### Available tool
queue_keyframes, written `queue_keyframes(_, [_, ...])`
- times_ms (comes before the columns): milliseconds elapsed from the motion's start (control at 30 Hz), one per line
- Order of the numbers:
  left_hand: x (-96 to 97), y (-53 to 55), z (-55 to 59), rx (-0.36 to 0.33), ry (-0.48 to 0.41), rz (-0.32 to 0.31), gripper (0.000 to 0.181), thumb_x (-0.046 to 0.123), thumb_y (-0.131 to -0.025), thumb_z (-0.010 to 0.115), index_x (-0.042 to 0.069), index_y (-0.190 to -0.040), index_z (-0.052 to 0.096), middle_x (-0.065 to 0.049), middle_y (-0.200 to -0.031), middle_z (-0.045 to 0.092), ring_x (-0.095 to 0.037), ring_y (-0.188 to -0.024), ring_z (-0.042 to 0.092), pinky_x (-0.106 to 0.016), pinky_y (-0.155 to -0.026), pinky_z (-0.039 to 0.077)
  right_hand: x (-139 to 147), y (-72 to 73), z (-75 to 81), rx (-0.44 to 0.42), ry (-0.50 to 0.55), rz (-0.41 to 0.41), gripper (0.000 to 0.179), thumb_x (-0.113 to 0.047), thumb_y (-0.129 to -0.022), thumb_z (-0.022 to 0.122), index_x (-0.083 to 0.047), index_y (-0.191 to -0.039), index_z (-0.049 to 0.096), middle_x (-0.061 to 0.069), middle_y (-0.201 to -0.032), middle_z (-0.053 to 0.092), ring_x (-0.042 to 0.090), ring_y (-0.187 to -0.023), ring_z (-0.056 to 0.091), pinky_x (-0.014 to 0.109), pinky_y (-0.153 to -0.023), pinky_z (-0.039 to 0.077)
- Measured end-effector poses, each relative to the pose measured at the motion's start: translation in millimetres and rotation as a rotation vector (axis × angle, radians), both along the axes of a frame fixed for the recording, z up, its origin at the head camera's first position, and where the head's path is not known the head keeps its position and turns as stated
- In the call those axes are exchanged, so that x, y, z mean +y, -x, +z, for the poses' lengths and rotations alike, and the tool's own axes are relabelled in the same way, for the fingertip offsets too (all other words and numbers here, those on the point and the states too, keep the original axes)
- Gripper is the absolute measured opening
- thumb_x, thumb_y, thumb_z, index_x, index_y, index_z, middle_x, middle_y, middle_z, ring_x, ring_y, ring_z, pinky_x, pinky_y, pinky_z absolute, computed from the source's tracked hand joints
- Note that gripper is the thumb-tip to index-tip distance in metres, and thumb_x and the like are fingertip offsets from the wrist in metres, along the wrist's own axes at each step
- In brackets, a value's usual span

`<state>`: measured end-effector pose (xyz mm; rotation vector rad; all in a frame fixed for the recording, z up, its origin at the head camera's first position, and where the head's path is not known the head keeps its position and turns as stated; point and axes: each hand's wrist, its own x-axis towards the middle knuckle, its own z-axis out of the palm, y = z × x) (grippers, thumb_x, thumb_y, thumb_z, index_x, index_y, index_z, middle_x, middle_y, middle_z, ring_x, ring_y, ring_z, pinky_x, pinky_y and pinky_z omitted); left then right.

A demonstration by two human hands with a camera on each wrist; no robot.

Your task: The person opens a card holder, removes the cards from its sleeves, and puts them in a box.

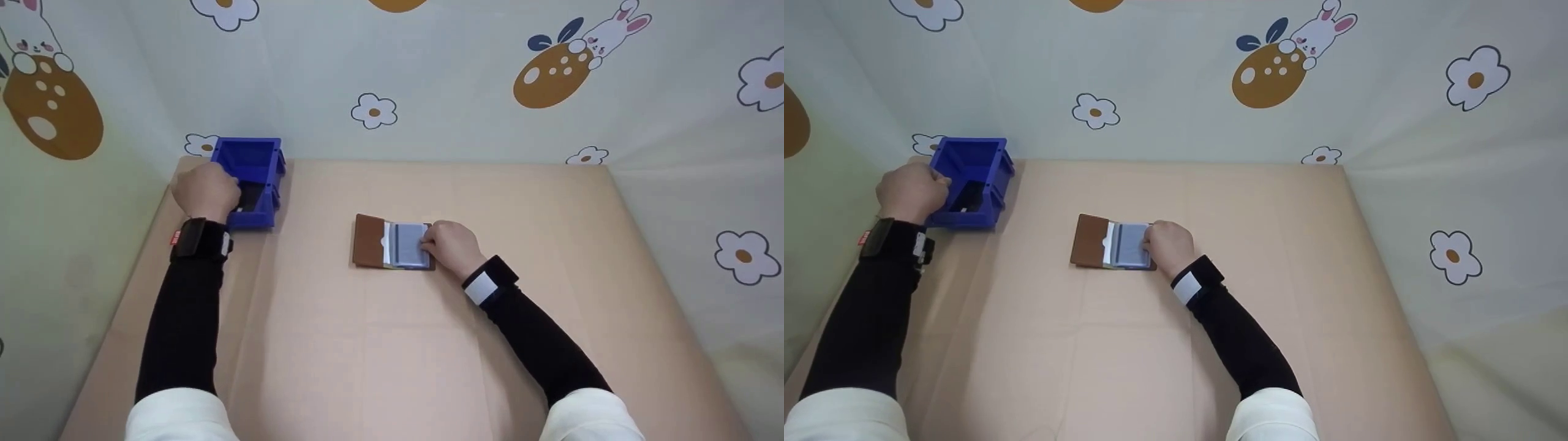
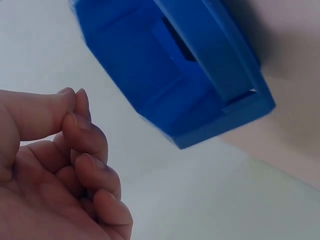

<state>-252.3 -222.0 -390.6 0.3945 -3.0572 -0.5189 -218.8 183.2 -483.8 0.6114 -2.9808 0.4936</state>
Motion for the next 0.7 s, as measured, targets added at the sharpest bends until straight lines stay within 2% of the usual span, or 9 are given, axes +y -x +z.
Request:
queue_keyframes(133, [14.3, -5.5, 3.3, 0.081, -0.026, -0.061, 0.036, 0.02, -0.1, 0.054, 0.001, -0.071, 0.055, -0.019, -0.081, 0.063, -0.044, -0.089, 0.057, -0.058, -0.083, 0.04, -0.1, 0.6, 0.7, -0.004, 0.0, -0.005, 0.007, -0.013, -0.085, 0.077, -0.008, -0.089, 0.08, 0.006, -0.085, 0.071, 0.023, -0.079, 0.068, 0.039, -0.072, 0.053])
queue_keyframes(300, [38.4, -9.1, 4.5, 0.171, -0.04, -0.147, 0.035, 0.019, -0.099, 0.057, 0.001, -0.07, 0.059, -0.016, -0.075, 0.063, -0.044, -0.089, 0.057, -0.059, -0.083, 0.04, 0.3, 0.4, 0.4, -0.009, -0.005, -0.009, 0.006, -0.013, -0.085, 0.078, -0.009, -0.088, 0.08, 0.005, -0.086, 0.072, 0.022, -0.08, 0.068, 0.038, -0.072, 0.053])
queue_keyframes(433, [59.9, -11.1, -0.8, 0.19, -0.044, -0.199, 0.032, 0.018, -0.098, 0.056, 0.003, -0.069, 0.059, -0.012, -0.07, 0.057, -0.039, -0.086, 0.055, -0.055, -0.084, 0.04, 0.4, 0.3, -0.3, -0.018, -0.003, -0.01, 0.007, -0.013, -0.085, 0.077, -0.009, -0.09, 0.08, 0.006, -0.087, 0.072, 0.022, -0.081, 0.068, 0.038, -0.073, 0.053])
queue_keyframes(533, [74.2, -14.0, -8.1, 0.209, -0.062, -0.25, 0.027, 0.017, -0.097, 0.058, 0.002, -0.075, 0.066, -0.012, -0.074, 0.062, -0.038, -0.086, 0.056, -0.053, -0.083, 0.04, 0.4, 0.2, -0.4, -0.02, 0.002, -0.014, 0.008, -0.013, -0.085, 0.077, -0.009, -0.091, 0.08, 0.006, -0.087, 0.072, 0.023, -0.082, 0.068, 0.038, -0.073, 0.053])
queue_keyframes(700, [95.3, -18.7, -23.0, 0.25, -0.076, -0.331, 0.019, 0.016, -0.094, 0.065, 0.001, -0.088, 0.075, -0.015, -0.089, 0.073, -0.039, -0.09, 0.061, -0.053, -0.084, 0.043, 0.0, 0.5, -1.7, -0.01, 0.003, -0.021, 0.008, -0.014, -0.085, 0.077, -0.01, -0.091, 0.08, 0.006, -0.086, 0.072, 0.023, -0.081, 0.068, 0.039, -0.073, 0.053])
